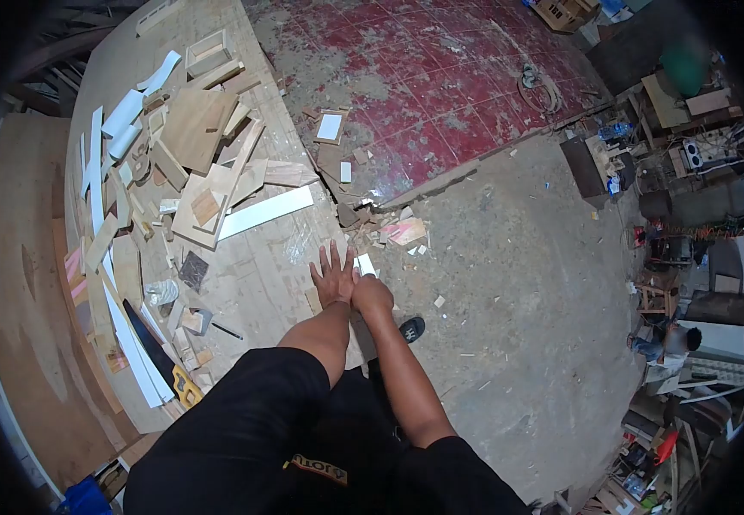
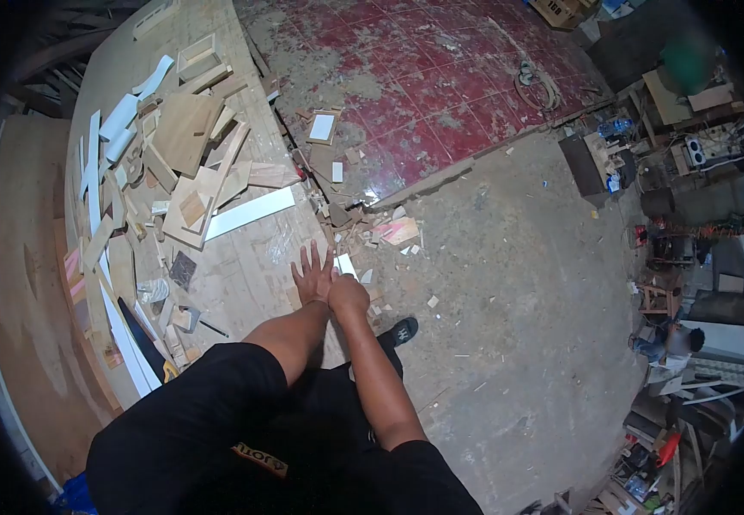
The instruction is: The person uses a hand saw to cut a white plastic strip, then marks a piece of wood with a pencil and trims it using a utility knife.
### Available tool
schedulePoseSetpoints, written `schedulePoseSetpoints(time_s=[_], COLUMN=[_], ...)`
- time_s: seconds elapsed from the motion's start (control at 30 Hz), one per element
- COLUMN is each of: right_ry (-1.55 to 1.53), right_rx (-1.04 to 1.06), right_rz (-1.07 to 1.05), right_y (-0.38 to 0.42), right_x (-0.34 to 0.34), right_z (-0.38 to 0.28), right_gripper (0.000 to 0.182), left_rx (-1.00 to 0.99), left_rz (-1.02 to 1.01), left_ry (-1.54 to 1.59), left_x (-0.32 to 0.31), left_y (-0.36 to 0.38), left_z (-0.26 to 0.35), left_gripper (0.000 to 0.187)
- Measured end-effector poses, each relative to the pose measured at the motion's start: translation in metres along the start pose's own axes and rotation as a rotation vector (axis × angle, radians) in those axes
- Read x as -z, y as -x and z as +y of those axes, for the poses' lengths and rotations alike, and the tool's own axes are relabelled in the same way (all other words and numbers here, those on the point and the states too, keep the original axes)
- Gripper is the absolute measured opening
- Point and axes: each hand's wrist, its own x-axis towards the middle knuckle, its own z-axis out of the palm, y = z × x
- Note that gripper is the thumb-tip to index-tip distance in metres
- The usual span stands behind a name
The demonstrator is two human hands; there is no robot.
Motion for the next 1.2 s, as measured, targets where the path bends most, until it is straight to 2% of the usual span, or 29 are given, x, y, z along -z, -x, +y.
schedulePoseSetpoints(time_s=[0.13,0.23,0.33,0.43,0.47,0.5,0.57,0.6,0.7,0.77,0.87,0.93,1.03,1.1,1.2], right_ry=[-0.118,-0.126,-0.084,-0.133,-0.061,-0.064,-0.118,-0.137,-0.087,-0.123,-0.127,-0.123,-0.136,-0.078,-0.062], right_rx=[-0.033,-0.110,-0.081,-0.076,0.035,0.039,-0.085,-0.058,0.006,-0.089,0.007,-0.128,-0.101,0.029,0.024], right_rz=[0.041,0.029,0.074,0.062,0.058,0.056,0.077,0.061,0.067,0.069,0.125,0.019,0.026,0.001,0.034], right_y=[0.023,0.049,0.068,0.045,0.038,0.022,-0.013,-0.015,0.031,0.039,0.069,0.092,0.065,0.027,-0.019], right_x=[0.005,-0.012,-0.010,-0.004,0.003,-0.002,-0.022,-0.022,0.002,-0.026,-0.036,-0.010,0.000,-0.001,-0.021], right_z=[0.012,0.032,0.027,0.015,0.012,0.012,0.016,0.017,0.013,0.036,0.051,0.037,0.022,0.014,0.012], right_gripper=[0.036,0.035,0.034,0.035,0.037,0.037,0.040,0.041,0.038,0.033,0.031,0.032,0.033,0.035,0.037], left_rx=[0.003,0.002,-0.024,0.004,0.006,0.003,0.001,-0.006,-0.018,-0.017,-0.016,-0.014,0.000,0.004,-0.002], left_rz=[0.023,0.062,0.091,0.035,0.037,0.026,0.015,0.033,0.067,0.093,0.101,0.063,0.038,0.027,0.037], left_ry=[-0.049,-0.060,-0.014,-0.069,-0.073,-0.066,-0.062,-0.022,0.007,-0.004,-0.010,-0.012,-0.045,-0.050,-0.070], left_x=[0.010,0.010,0.013,0.018,0.014,0.007,0.002,0.002,0.010,0.012,0.011,0.016,0.015,0.006,-0.011], left_y=[0.008,0.010,0.012,0.011,0.009,0.005,0.004,0.004,0.011,0.011,0.009,0.012,0.011,0.004,-0.001], left_z=[0.006,0.009,0.009,0.011,0.009,0.006,0.003,0.003,0.007,0.010,0.008,0.010,0.010,0.004,-0.001], left_gripper=[0.058,0.058,0.060,0.058,0.058,0.058,0.058,0.058,0.058,0.058,0.059,0.060,0.060,0.059,0.058])
